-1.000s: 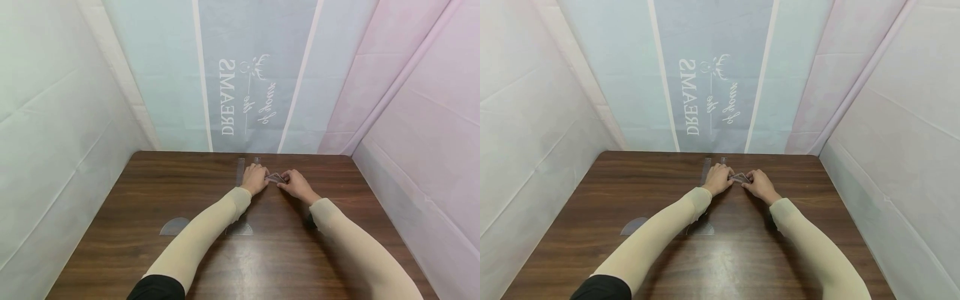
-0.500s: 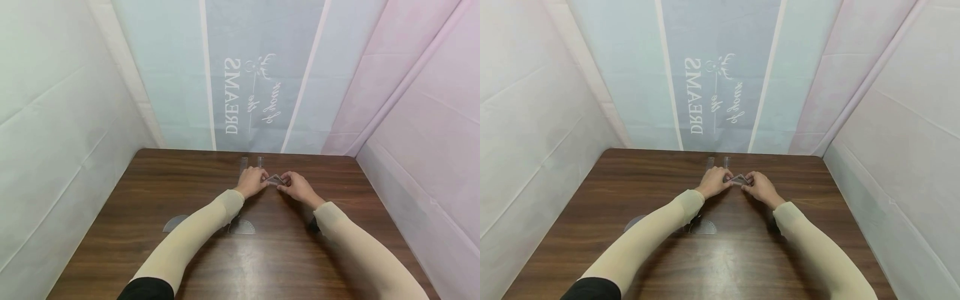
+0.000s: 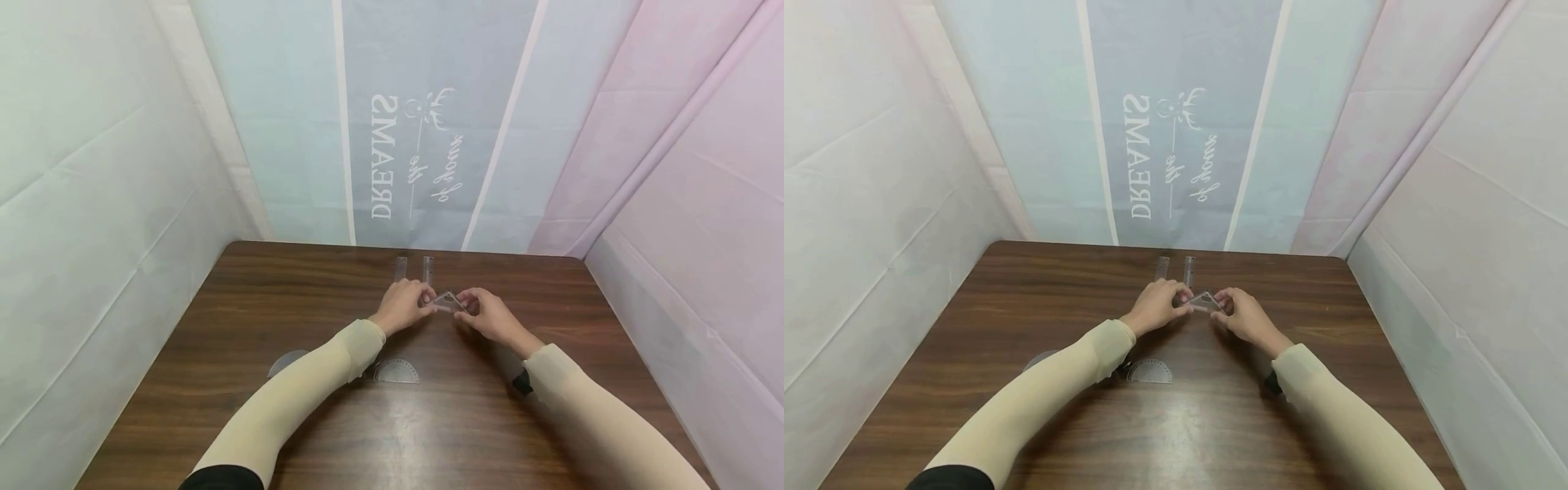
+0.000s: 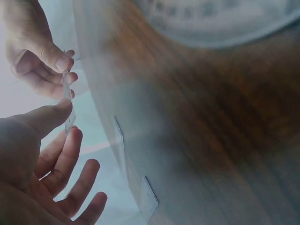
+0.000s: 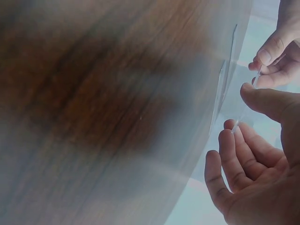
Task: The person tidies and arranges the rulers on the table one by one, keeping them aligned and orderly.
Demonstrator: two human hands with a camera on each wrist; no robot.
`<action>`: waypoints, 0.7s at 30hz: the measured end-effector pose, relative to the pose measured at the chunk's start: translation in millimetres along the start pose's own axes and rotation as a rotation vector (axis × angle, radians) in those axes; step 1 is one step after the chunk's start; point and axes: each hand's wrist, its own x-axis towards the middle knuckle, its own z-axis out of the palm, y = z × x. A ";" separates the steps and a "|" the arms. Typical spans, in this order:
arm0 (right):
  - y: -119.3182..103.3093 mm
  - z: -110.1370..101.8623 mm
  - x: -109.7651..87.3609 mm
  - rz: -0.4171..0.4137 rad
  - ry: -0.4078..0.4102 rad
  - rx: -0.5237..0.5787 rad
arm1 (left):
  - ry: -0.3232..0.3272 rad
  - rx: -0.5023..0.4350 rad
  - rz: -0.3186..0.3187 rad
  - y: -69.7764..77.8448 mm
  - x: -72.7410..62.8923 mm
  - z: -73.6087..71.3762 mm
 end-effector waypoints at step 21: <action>-19.4 9.6 -41.1 -0.090 0.023 -0.005 | -0.019 -0.025 0.093 4.1 -45.5 -4.2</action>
